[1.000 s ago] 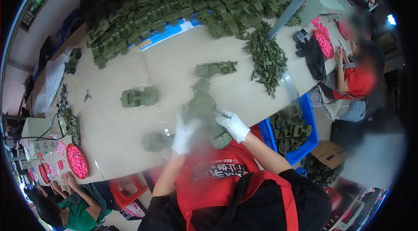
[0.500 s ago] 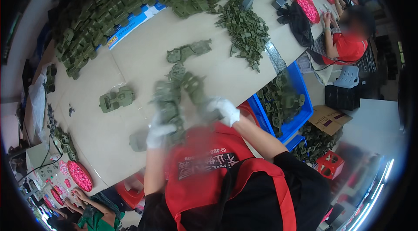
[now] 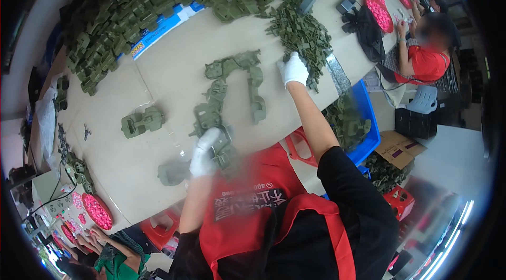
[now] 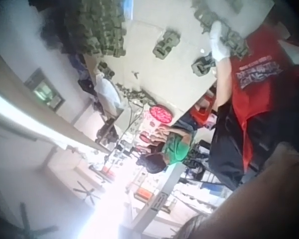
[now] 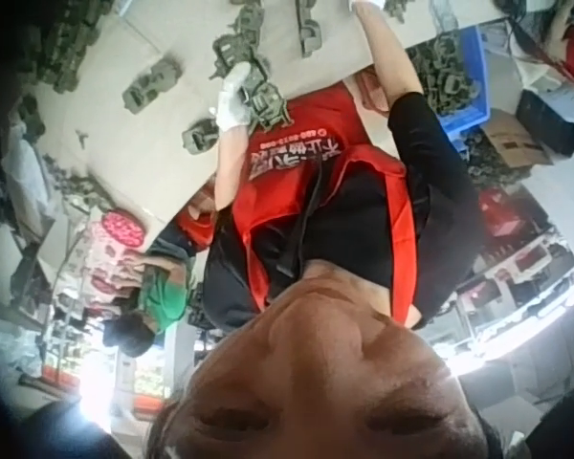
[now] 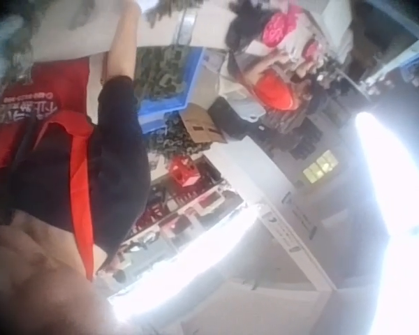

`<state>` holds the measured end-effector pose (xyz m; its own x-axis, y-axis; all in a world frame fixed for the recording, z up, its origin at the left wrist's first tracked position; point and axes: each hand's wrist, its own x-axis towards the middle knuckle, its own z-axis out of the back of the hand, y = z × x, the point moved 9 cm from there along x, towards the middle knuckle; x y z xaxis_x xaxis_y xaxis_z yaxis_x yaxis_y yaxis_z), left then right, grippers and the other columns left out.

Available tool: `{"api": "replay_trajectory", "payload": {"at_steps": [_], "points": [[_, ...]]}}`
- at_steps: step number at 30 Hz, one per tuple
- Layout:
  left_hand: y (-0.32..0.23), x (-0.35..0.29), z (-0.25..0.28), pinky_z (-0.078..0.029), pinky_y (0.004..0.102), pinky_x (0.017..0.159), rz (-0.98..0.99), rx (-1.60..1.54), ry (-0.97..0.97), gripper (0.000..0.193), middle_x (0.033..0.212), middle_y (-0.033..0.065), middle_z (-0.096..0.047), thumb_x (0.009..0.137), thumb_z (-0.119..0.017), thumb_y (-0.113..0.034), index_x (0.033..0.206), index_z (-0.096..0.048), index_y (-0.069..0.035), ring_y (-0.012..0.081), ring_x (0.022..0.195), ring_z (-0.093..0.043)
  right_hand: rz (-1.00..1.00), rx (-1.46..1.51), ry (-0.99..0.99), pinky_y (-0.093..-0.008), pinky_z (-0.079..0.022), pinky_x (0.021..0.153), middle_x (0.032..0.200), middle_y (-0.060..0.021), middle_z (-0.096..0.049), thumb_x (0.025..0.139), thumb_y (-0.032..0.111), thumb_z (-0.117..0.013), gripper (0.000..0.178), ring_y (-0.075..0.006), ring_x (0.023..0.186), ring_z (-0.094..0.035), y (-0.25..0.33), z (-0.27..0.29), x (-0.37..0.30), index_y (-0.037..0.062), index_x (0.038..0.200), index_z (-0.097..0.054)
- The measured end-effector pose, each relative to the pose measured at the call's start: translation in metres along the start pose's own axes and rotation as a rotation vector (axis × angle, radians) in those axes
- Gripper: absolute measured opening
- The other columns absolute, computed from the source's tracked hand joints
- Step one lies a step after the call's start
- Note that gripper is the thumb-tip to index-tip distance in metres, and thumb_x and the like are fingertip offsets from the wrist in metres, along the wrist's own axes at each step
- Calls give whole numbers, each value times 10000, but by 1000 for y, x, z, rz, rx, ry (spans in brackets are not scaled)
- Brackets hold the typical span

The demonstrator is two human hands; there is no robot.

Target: The person assembles plastic toy vehicle components by hand, joining a toy chassis to a toy vehicle body and other plastic parts at a factory workbench.

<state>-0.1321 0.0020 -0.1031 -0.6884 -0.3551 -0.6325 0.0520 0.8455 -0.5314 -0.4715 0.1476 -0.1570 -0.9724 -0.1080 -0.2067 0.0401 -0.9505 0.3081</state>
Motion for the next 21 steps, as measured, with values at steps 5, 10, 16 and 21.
{"api": "replay_trajectory", "payload": {"at_steps": [5, 10, 16, 21], "points": [[-9, -7, 21, -545, 358, 778, 27, 167, -193, 409, 960, 129, -685, 751, -673, -152, 1123, -638, 16, 223, 851, -659, 154, -202, 77, -432, -520, 854, 1048, -192, -677, 819, 382, -654, 404, -346, 977, -654, 27, -6, 15, 47, 1043, -669], [-1, -2, 50, -542, 348, 682, -30, 114, -202, 373, 911, 112, -685, 750, -661, -144, 1100, -658, -16, 219, 795, -650, 492, 72, 62, -414, -481, 931, 1164, -184, -642, 826, 372, -630, 440, -343, 1062, -618, 141, 13, 16, 65, 1139, -664], [32, 11, 76, -538, 379, 637, 66, 63, -230, 317, 903, 99, -663, 783, -649, -137, 1088, -637, -52, 232, 772, -628, 687, -3, -88, -442, -479, 926, 1291, -164, -550, 742, 357, -740, 706, -351, 1173, -528, 261, -12, 37, 118, 1353, -478], [43, 13, 109, -558, 410, 651, -60, 207, -163, 286, 922, 106, -663, 805, -629, -113, 1084, -632, -47, 241, 780, -636, 609, -344, -6, -456, -491, 876, 1366, -167, -443, 665, 388, -795, 889, -329, 1195, -493, 295, -41, 54, 155, 1400, -352]]}}
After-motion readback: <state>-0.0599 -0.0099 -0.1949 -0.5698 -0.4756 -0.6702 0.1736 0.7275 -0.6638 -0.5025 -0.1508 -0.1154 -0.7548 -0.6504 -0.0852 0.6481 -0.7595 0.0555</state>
